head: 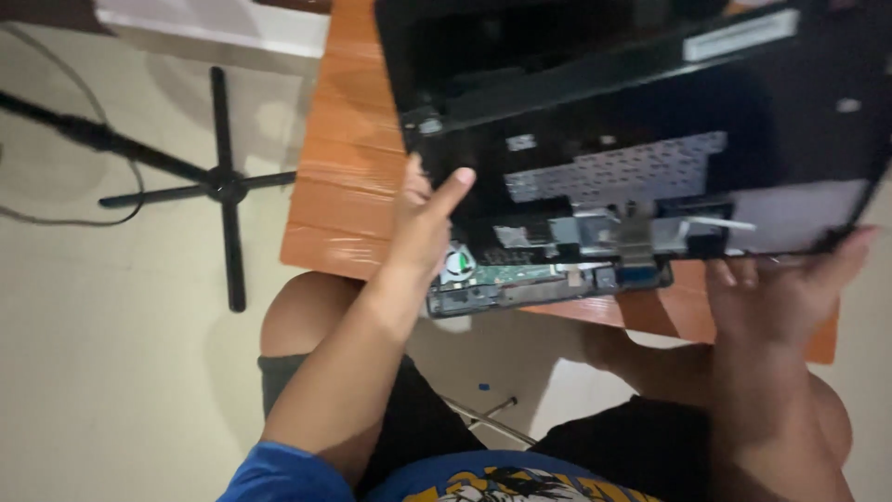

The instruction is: Removing the top casing of a laptop and disconnecting internal ribbon cables using a small tool.

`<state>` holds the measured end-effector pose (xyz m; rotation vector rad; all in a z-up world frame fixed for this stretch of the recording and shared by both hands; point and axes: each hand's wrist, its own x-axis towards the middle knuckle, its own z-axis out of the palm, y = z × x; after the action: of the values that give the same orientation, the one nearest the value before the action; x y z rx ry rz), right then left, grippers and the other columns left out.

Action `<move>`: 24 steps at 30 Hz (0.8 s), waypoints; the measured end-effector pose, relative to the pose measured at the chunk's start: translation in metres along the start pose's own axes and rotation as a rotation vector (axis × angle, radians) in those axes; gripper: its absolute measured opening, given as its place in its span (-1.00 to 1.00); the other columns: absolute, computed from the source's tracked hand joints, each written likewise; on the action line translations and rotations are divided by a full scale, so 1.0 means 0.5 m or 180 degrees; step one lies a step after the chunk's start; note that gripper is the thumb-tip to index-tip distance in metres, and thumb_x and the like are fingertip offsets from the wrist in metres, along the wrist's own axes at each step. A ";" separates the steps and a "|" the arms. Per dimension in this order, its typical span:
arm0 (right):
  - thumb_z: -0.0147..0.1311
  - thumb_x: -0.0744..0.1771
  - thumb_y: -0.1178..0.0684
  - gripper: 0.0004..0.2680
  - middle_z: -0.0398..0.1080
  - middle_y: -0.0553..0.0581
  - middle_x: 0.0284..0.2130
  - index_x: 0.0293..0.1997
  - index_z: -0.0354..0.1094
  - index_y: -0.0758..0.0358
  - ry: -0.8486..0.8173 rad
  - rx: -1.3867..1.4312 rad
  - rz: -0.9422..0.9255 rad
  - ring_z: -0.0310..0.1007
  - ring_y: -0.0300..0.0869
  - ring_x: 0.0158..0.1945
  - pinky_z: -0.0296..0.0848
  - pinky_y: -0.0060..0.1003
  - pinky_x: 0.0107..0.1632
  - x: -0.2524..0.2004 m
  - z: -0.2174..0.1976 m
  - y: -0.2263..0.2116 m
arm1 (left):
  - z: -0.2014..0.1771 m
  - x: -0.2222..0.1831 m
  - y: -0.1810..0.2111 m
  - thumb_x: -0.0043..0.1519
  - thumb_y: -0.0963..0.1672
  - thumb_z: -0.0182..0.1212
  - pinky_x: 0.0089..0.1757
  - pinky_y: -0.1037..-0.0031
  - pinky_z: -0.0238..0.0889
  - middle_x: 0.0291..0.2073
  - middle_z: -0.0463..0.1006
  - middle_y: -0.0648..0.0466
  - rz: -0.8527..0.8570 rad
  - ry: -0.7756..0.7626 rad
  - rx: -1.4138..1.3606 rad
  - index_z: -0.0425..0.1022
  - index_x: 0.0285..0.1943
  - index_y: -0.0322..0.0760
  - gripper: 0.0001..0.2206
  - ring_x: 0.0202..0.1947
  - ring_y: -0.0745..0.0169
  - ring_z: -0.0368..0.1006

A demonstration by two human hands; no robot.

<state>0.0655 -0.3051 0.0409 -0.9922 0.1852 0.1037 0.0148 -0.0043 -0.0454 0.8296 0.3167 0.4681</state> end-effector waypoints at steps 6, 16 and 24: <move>-0.08 0.32 -0.36 -0.55 0.38 -0.17 -0.34 0.24 0.34 0.08 -0.0535 -0.0482 -0.0256 -0.05 -0.46 -0.66 0.08 -0.63 -0.56 -0.022 0.046 -0.014 | 0.005 -0.017 0.006 0.28 -0.16 0.30 0.25 0.38 0.24 0.17 0.53 -0.02 0.0245 -0.0439 0.0039 0.33 0.26 -0.25 -0.61 0.19 0.24 0.43; -0.09 0.28 -0.46 -0.62 0.35 -0.31 -0.18 0.11 0.38 -0.26 -0.0233 -0.0603 0.0046 0.09 -0.39 -0.50 0.11 -0.47 -0.31 0.022 -0.085 0.028 | -0.007 -0.024 0.023 0.25 0.00 0.33 0.15 0.24 0.38 0.11 0.57 0.00 0.0189 -0.0362 0.0179 0.40 0.25 -0.19 -0.57 0.15 0.10 0.49; -0.11 0.32 -0.29 -0.32 0.08 0.09 0.16 0.63 -0.37 -0.09 0.0316 0.0160 -0.0183 0.17 -0.22 -0.41 0.14 -0.30 -0.28 0.096 -0.244 0.086 | -0.012 -0.014 0.021 0.28 0.11 0.24 -0.02 0.45 0.25 -0.22 0.51 0.24 0.0689 -0.0483 0.0480 0.50 -0.07 -0.06 -0.70 -0.11 0.36 0.42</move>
<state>0.0919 -0.3839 -0.0689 -0.9525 0.2488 -0.0027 0.0032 0.0020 -0.0404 1.0465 0.1228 0.5843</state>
